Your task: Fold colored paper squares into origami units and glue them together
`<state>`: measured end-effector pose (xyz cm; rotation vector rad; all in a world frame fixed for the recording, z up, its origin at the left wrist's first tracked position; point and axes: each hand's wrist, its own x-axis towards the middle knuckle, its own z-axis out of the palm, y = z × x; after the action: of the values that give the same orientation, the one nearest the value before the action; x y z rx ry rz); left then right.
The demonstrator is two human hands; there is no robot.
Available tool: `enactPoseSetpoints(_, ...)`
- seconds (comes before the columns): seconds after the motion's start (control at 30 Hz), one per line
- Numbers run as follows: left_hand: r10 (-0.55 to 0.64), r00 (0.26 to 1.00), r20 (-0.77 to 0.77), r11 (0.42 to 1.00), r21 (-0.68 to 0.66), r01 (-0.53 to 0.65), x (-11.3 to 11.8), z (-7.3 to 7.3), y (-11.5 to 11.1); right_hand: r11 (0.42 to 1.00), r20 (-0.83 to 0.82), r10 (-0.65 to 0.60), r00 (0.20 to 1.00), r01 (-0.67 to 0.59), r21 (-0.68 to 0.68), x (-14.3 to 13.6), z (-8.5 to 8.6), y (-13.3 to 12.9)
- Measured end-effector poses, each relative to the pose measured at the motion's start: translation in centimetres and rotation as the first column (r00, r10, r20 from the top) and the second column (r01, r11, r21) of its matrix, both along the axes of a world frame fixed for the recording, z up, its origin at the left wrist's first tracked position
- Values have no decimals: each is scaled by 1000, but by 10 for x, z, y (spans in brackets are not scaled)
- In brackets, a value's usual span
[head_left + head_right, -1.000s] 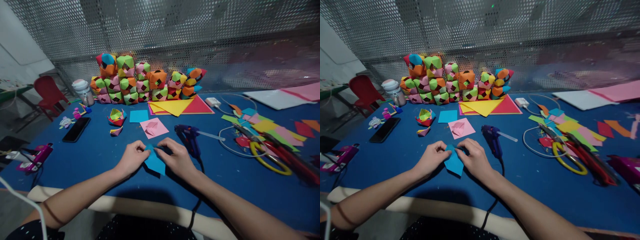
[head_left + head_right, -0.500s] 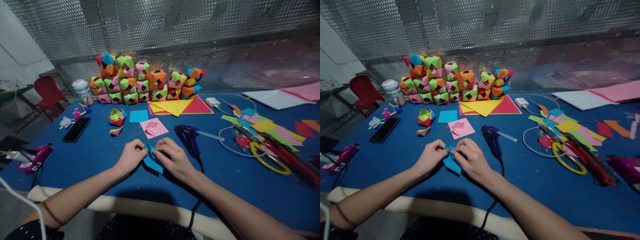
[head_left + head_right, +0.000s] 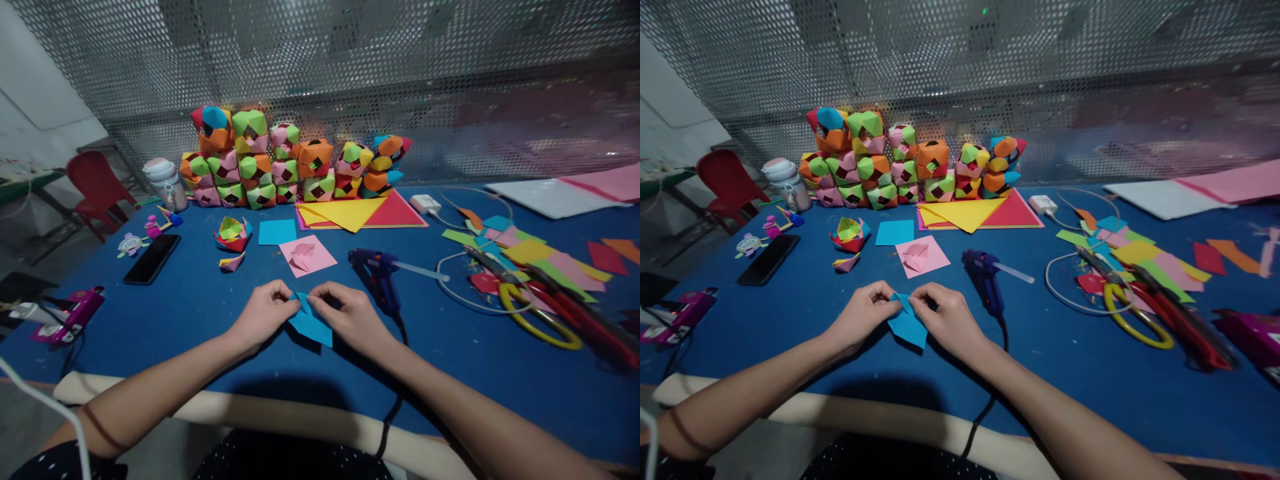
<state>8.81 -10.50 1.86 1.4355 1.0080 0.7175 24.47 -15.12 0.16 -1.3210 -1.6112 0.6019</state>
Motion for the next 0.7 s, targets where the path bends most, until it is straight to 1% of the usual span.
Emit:
enactPoseSetpoints(0.17, -53, 997, 52, 994, -90, 57, 0, 3, 1, 999, -42, -18, 999, 16, -37, -1, 2, 0)
enactPoseSetpoints(0.3, -75, 995, 59, 989, -126, 82, -1, 4, 1, 999, -63, -32, 998, 30, -34, -2, 3, 0)
enactPoseSetpoints(0.53, -99, 993, 57, 991, -87, 104, -2, 0, 2, 997, -40, -77, 996, 77, 11, -2, 0, 0)
enactPoseSetpoints(0.7, -20, 1000, 23, 1000, 18, 20, -2, 0, 3, 998, -46, -55, 997, 57, 33, -3, 4, -1)
